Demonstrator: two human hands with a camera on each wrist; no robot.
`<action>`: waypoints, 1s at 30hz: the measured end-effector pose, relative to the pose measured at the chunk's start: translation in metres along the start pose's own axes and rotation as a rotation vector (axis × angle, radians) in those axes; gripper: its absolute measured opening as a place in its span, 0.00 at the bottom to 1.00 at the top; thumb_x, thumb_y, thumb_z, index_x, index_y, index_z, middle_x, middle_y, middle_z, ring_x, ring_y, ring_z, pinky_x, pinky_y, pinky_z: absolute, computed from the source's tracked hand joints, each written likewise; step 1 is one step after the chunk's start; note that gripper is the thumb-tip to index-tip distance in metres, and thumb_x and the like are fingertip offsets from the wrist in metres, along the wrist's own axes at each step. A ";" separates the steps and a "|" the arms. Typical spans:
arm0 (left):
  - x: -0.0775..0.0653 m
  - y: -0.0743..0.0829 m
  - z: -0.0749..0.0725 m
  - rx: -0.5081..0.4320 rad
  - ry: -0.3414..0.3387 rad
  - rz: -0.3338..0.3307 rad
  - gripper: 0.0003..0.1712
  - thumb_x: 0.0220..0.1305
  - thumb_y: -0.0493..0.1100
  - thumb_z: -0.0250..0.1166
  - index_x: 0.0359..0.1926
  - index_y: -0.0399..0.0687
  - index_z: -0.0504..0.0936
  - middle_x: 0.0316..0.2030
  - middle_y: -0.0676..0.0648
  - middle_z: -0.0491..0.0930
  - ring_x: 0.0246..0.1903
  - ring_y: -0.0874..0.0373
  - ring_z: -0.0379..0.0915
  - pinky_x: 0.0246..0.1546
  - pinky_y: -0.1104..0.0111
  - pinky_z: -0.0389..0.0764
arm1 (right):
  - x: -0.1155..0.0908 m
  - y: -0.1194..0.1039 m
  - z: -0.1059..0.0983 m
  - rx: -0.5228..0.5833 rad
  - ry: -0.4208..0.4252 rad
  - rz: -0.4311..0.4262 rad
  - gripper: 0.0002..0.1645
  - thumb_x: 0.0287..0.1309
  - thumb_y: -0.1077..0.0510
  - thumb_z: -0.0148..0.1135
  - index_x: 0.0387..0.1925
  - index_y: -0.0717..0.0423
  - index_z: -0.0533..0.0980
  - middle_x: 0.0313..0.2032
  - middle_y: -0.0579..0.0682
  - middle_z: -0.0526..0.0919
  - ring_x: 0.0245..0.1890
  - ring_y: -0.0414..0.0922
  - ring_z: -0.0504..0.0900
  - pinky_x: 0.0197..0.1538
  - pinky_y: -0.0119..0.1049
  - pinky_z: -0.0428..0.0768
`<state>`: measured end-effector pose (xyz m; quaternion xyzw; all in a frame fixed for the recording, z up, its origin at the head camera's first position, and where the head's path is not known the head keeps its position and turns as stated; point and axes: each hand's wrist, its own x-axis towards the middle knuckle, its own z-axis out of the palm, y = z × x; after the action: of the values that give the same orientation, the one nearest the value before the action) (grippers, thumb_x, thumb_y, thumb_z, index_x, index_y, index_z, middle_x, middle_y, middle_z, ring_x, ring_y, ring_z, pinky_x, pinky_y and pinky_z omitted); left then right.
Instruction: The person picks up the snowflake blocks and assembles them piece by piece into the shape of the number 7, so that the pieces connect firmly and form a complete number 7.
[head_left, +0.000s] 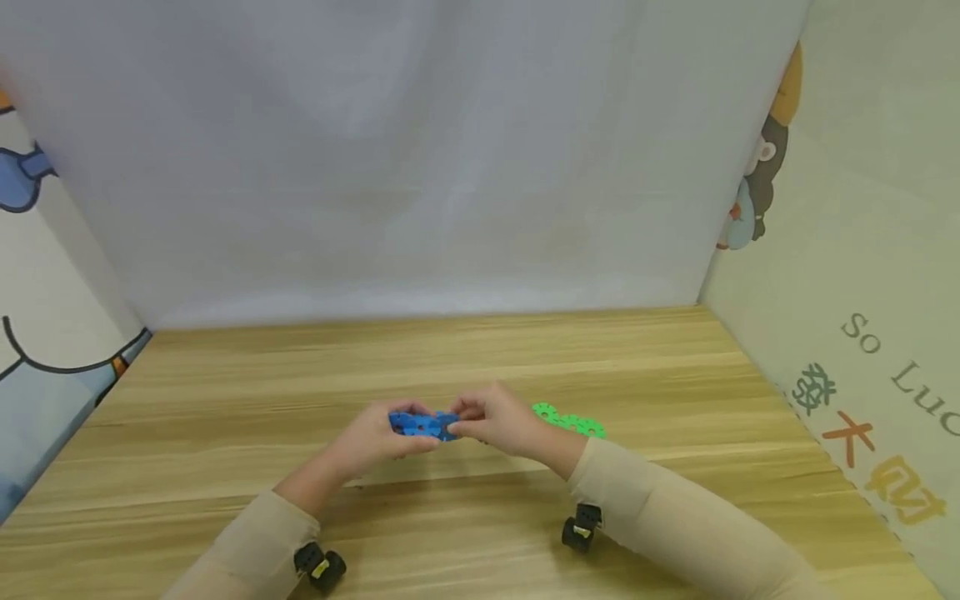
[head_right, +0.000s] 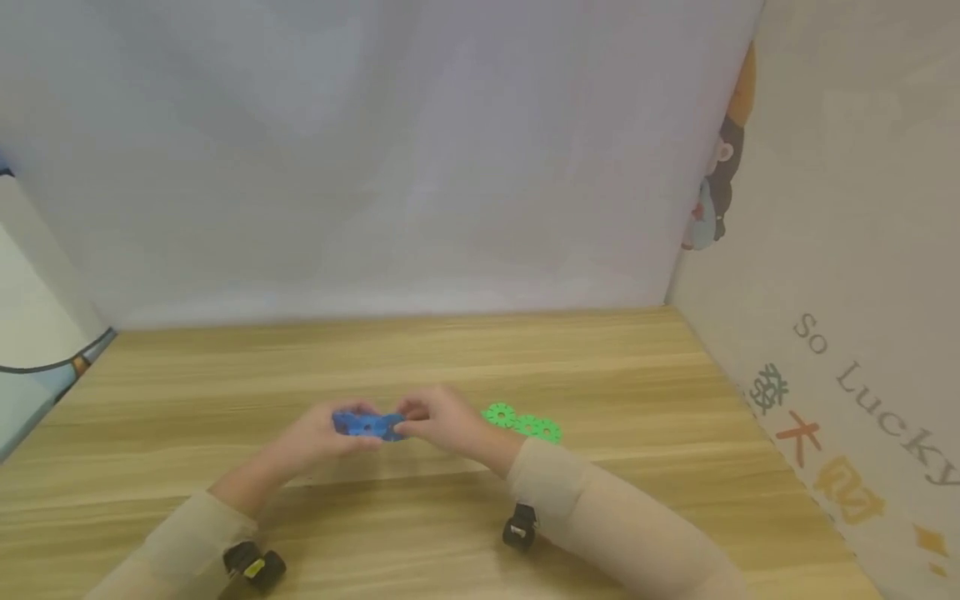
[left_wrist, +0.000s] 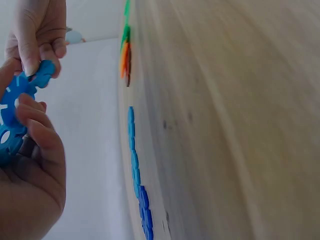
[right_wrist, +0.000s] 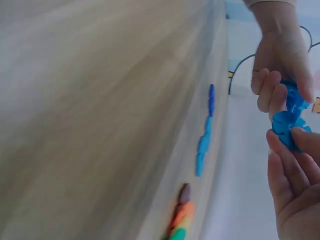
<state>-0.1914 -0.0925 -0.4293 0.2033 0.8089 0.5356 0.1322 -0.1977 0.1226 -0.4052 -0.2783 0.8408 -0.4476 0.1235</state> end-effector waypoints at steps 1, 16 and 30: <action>0.001 0.000 0.000 0.033 -0.015 0.019 0.22 0.53 0.48 0.71 0.45 0.40 0.78 0.33 0.46 0.78 0.28 0.58 0.71 0.27 0.68 0.75 | 0.000 0.003 -0.001 -0.011 -0.008 0.010 0.06 0.58 0.63 0.62 0.37 0.61 0.79 0.35 0.51 0.84 0.29 0.42 0.81 0.31 0.30 0.78; 0.012 -0.006 -0.021 0.348 0.076 0.139 0.27 0.54 0.45 0.71 0.53 0.38 0.77 0.47 0.43 0.79 0.45 0.52 0.75 0.45 0.58 0.76 | 0.026 0.010 -0.002 -0.013 -0.002 0.103 0.05 0.60 0.59 0.61 0.34 0.57 0.79 0.31 0.49 0.84 0.16 0.44 0.69 0.18 0.29 0.67; 0.015 -0.006 -0.027 0.575 0.129 0.221 0.19 0.55 0.45 0.69 0.45 0.38 0.81 0.40 0.44 0.82 0.38 0.55 0.78 0.39 0.61 0.79 | 0.052 0.022 -0.001 -0.437 -0.140 0.154 0.28 0.56 0.55 0.65 0.56 0.62 0.72 0.48 0.54 0.79 0.49 0.48 0.76 0.52 0.39 0.74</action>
<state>-0.2172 -0.1097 -0.4245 0.2845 0.9069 0.3079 -0.0414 -0.2482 0.1028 -0.4205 -0.2641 0.9258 -0.2238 0.1520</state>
